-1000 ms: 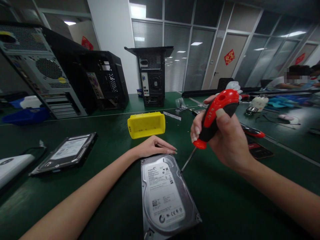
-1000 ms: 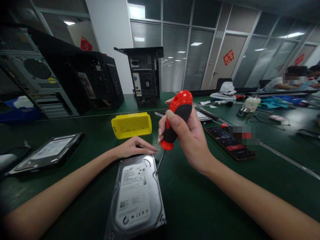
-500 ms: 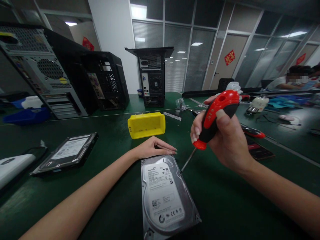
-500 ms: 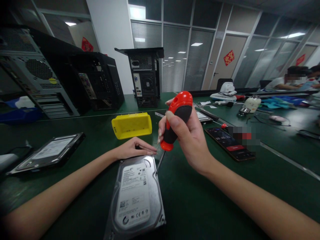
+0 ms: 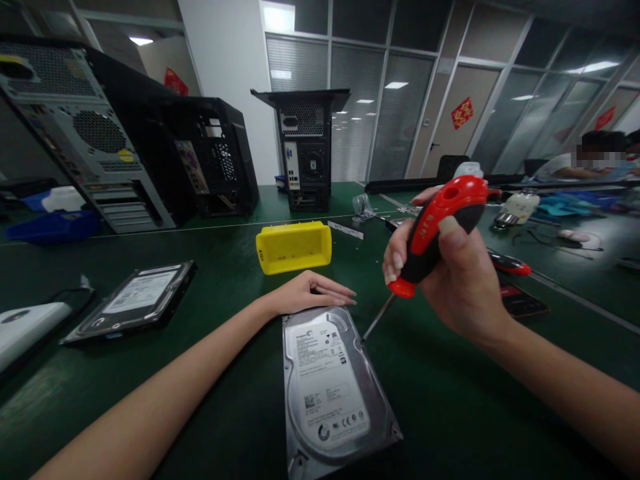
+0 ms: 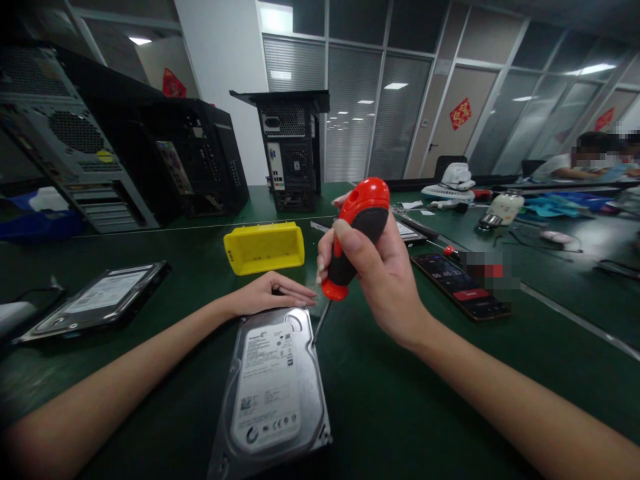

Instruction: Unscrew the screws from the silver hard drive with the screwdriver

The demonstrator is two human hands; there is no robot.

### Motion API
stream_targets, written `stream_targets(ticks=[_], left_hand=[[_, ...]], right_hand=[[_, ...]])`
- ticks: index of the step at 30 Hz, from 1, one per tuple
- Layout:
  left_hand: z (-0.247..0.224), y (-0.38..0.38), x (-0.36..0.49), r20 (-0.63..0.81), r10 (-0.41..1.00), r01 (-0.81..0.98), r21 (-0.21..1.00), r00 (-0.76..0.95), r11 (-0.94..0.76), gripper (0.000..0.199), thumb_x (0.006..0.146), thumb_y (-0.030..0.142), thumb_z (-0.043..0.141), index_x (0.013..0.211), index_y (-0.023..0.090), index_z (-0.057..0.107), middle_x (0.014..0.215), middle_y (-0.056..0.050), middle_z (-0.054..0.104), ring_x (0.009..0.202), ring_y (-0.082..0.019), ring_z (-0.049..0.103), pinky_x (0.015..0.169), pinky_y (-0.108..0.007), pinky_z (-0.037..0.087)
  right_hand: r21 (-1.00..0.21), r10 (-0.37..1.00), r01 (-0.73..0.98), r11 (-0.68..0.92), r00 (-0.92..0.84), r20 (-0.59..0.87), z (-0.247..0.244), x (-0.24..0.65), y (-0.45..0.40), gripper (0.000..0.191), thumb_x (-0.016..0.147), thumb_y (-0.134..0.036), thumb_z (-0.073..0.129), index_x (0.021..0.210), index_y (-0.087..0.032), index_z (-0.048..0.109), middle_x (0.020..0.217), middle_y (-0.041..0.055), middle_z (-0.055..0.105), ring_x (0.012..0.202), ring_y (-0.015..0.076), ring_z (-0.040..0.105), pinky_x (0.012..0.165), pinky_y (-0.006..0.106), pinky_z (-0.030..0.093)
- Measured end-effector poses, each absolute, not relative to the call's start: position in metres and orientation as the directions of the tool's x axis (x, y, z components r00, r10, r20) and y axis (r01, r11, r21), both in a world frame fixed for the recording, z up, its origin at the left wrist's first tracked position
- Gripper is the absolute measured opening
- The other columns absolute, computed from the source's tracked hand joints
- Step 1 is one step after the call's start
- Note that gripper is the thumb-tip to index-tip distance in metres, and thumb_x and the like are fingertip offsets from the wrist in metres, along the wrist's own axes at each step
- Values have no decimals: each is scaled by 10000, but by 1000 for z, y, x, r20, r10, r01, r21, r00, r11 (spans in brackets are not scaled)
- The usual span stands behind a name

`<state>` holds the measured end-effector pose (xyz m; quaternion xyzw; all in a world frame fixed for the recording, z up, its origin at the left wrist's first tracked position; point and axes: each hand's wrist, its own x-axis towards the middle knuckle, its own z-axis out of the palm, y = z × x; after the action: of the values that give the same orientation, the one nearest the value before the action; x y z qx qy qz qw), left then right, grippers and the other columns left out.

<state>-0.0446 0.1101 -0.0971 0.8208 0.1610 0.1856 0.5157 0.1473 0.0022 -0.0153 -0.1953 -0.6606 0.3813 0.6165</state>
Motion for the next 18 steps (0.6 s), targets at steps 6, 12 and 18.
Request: stream_targets(ticks=[6, 12, 18], left_hand=[[-96, 110, -44, 129, 449, 72, 912, 884, -405, 293, 854, 217, 605, 1145, 183, 611, 1087, -60, 666, 989, -175, 625, 862, -269, 482], [-98, 111, -43, 126, 453, 70, 918, 882, -391, 291, 850, 235, 613, 1139, 193, 615, 1089, -55, 665, 990, -177, 625, 870, -279, 482], [-97, 110, -42, 124, 453, 77, 913, 883, -401, 295, 849, 231, 612, 1142, 191, 612, 1095, -57, 662, 998, -179, 621, 881, -289, 479]], right_hand=[[-748, 730, -216, 628, -169, 662, -16, 147, 3, 270, 863, -401, 484, 1058, -242, 384, 688, -23, 513, 576, 124, 522, 524, 278, 458], [-754, 734, -228, 616, -180, 654, -15, 148, 2, 260, 872, -392, 470, 1064, -242, 379, 688, -26, 510, 562, 123, 522, 499, 274, 451], [-754, 736, -221, 618, -175, 654, -15, 147, 3, 275, 862, -401, 487, 1057, -239, 381, 688, -24, 511, 570, 124, 519, 520, 281, 456]])
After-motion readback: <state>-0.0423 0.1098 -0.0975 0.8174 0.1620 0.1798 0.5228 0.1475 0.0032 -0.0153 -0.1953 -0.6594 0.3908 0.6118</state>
